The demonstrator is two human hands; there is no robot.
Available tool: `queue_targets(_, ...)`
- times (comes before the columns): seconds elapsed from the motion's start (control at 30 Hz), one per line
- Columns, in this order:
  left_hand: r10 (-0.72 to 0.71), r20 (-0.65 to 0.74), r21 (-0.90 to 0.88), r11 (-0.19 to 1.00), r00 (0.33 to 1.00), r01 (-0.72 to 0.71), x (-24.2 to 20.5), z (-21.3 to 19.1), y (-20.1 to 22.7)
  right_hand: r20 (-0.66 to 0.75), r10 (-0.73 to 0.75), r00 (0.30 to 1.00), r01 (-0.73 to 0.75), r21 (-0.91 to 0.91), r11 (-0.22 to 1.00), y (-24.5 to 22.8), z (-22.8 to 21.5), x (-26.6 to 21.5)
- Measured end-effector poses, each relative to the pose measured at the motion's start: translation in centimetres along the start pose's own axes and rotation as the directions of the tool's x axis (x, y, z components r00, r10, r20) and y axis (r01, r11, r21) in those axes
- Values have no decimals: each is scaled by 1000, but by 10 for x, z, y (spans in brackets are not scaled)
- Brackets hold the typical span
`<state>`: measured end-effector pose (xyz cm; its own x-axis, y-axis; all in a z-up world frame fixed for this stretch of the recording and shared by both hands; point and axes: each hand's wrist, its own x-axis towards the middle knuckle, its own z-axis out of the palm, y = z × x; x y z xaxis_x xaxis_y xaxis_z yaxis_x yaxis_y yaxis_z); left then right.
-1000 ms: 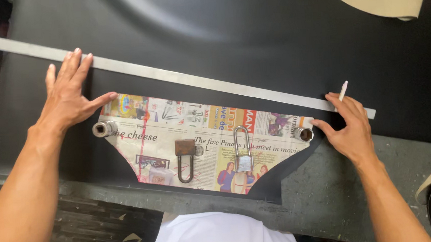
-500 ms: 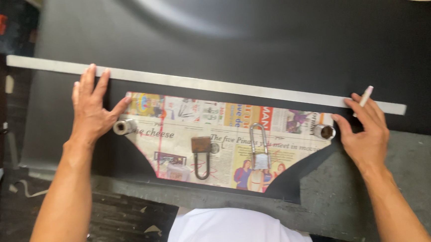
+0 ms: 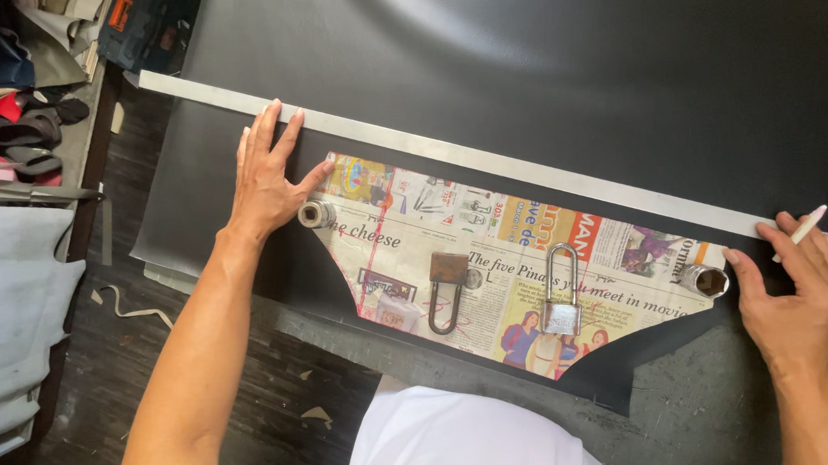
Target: The person uses shears to cut a dark sheet of material along a template secured with weights and a padlock. They then place a newspaper template on the material, mark a line with a ruler and chalk, and cut along the marked line.
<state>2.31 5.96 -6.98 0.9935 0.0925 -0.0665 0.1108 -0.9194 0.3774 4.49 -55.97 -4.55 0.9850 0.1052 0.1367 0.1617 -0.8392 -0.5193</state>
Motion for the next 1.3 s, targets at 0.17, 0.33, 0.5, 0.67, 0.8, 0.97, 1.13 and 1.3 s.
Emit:
queue_targets(0.17, 22, -25, 18, 1000, 999, -21, -1, 3, -2, 26, -46, 999, 48, -79, 996, 11, 3, -3)
queue_targets(0.33, 64, -49, 40, 997, 997, -62, -1, 2, -1, -7, -11, 1000, 11, -6, 1000, 7, 3, -2)
queue_targets(0.5, 54, -50, 19, 998, 997, -53, -3, 0, 0, -11, 32, 999, -31, 23, 999, -7, 1, 6)
queue_targets(0.67, 53, -59, 9, 999, 997, -53, -5, 1, 2, -13, 30, 999, -29, 38, 999, -10, -2, 7)
queue_targets(0.8, 37, -84, 5, 999, 996, -37, -7, 3, 2, -3, 24, 1000, -24, 23, 999, -6, -1, 6)
queue_targets(0.97, 61, -97, 39, 998, 993, -57, -6, 4, 3, -2, 9, 1000, -9, 22, 1000, -4, 0, 2)
queue_targets(1.13, 45, -97, 13, 999, 994, -44, -6, 2, 5, 14, 5, 1000, -5, -4, 1000, 1, 1, -2)
queue_targets(1.3, 26, -74, 1, 1000, 997, -26, -7, 3, 3, 5, 8, 1000, -8, 15, 1000, 0, 4, -1)
